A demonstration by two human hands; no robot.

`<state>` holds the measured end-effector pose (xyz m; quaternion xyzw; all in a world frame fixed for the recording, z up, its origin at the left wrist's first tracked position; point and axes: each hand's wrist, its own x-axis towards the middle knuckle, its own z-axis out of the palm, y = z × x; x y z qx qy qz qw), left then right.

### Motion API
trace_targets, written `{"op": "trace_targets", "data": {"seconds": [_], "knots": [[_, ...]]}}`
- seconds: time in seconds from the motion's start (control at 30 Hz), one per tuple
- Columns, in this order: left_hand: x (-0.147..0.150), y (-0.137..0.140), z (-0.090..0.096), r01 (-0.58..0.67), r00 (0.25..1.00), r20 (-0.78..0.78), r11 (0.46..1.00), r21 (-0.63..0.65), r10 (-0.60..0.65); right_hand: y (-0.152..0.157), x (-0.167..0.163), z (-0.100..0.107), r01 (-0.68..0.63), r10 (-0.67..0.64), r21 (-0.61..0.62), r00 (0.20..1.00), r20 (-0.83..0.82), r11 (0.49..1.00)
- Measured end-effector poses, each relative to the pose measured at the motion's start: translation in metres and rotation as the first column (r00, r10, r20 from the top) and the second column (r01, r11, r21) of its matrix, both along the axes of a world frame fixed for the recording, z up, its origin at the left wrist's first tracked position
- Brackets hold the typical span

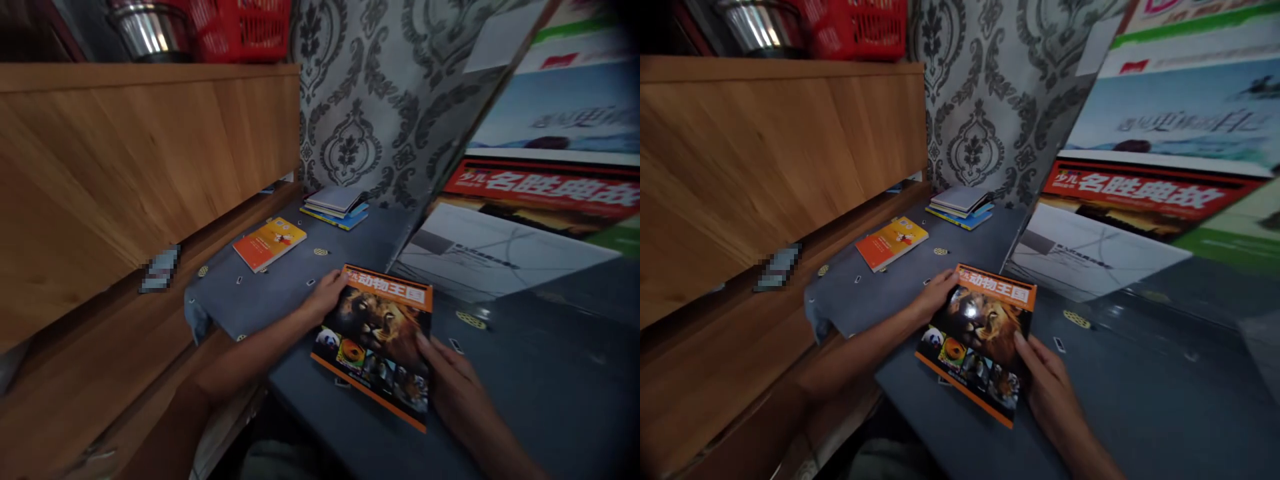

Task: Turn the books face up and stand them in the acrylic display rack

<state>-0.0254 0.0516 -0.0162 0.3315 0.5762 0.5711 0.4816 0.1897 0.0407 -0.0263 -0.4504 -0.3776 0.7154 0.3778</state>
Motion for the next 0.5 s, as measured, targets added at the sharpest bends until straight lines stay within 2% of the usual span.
{"op": "trace_targets", "data": {"seconds": [0.1,0.17,0.27,0.37,0.43,0.5], "knots": [[0.001,-0.001,0.000,0.042,0.986,-0.163,0.999,-0.014,-0.044,0.000,0.002,0.000,-0.023,0.023,0.024,1.000,0.021,0.999],[0.002,-0.004,0.001,0.085,0.935,-0.348,0.996,0.027,-0.070,0.001,0.003,-0.002,-0.034,0.032,0.047,0.999,0.041,0.998],[0.004,-0.013,0.006,0.158,0.758,-0.649,0.983,0.096,-0.059,0.003,0.005,-0.008,-0.026,0.022,0.056,0.998,0.061,0.998],[0.010,-0.024,0.012,0.211,0.586,-0.808,0.974,0.081,-0.060,0.003,0.004,-0.011,-0.001,-0.002,0.034,0.997,0.071,0.999],[0.017,-0.030,0.016,0.251,0.525,-0.846,0.967,0.050,-0.093,0.001,0.002,-0.010,0.011,-0.012,0.023,0.998,0.069,1.000],[0.023,-0.034,0.019,0.298,0.494,-0.859,0.955,0.019,-0.137,-0.001,0.000,-0.009,0.017,-0.018,0.032,0.998,0.052,0.999]]}}
